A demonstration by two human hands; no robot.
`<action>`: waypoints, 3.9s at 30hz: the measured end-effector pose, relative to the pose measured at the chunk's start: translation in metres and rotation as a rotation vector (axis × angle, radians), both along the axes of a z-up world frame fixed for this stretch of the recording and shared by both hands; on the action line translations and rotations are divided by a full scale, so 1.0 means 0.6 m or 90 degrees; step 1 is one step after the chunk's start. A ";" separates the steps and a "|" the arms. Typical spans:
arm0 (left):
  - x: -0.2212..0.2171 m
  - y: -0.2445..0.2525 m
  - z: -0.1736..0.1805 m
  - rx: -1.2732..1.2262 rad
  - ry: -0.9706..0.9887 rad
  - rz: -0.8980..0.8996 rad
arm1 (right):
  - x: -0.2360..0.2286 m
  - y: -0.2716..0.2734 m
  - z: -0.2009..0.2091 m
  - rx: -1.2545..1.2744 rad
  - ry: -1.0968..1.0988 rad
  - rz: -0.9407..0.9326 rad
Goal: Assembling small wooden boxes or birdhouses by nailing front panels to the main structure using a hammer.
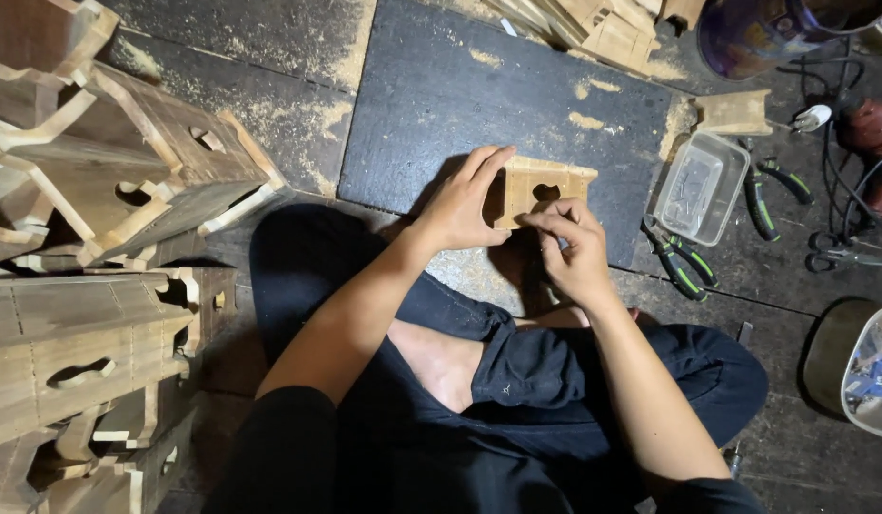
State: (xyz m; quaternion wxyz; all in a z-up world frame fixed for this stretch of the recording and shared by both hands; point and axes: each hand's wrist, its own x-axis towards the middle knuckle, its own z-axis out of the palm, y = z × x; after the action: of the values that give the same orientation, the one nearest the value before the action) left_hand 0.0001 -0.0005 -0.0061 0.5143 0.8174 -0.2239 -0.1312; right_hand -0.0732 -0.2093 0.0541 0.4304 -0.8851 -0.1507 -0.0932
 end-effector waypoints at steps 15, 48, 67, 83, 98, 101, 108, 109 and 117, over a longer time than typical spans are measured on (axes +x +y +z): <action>-0.001 0.002 0.004 -0.019 -0.007 -0.001 | 0.010 0.009 0.005 0.049 0.027 -0.030; 0.002 0.002 0.005 -0.026 -0.001 -0.002 | 0.015 -0.003 -0.007 -0.085 -0.041 -0.021; 0.000 0.001 0.010 -0.018 0.009 -0.006 | 0.017 -0.008 -0.006 -0.096 -0.032 -0.006; -0.002 0.002 0.013 -0.012 -0.015 0.004 | 0.031 0.034 0.024 -0.159 -0.105 0.036; -0.007 -0.013 -0.001 0.001 -0.080 0.053 | 0.042 0.040 0.040 -0.284 -0.267 0.143; -0.014 -0.008 0.020 -0.029 -0.061 0.068 | 0.039 0.031 0.032 -0.284 -0.255 0.128; -0.011 -0.026 -0.010 -0.058 -0.105 0.126 | -0.072 -0.078 0.061 -0.577 0.258 -0.070; -0.010 -0.021 -0.013 -0.056 -0.103 0.121 | -0.076 -0.082 0.050 -0.574 0.261 -0.073; -0.013 -0.036 -0.062 -0.070 -0.228 0.176 | -0.113 -0.107 0.062 -0.557 0.517 -0.094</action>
State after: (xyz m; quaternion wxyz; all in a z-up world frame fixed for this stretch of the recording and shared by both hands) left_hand -0.0079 -0.0221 -0.0434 0.5231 0.8214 -0.2045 0.0999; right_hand -0.1410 -0.2733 0.0913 0.0414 -0.9530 0.0633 0.2933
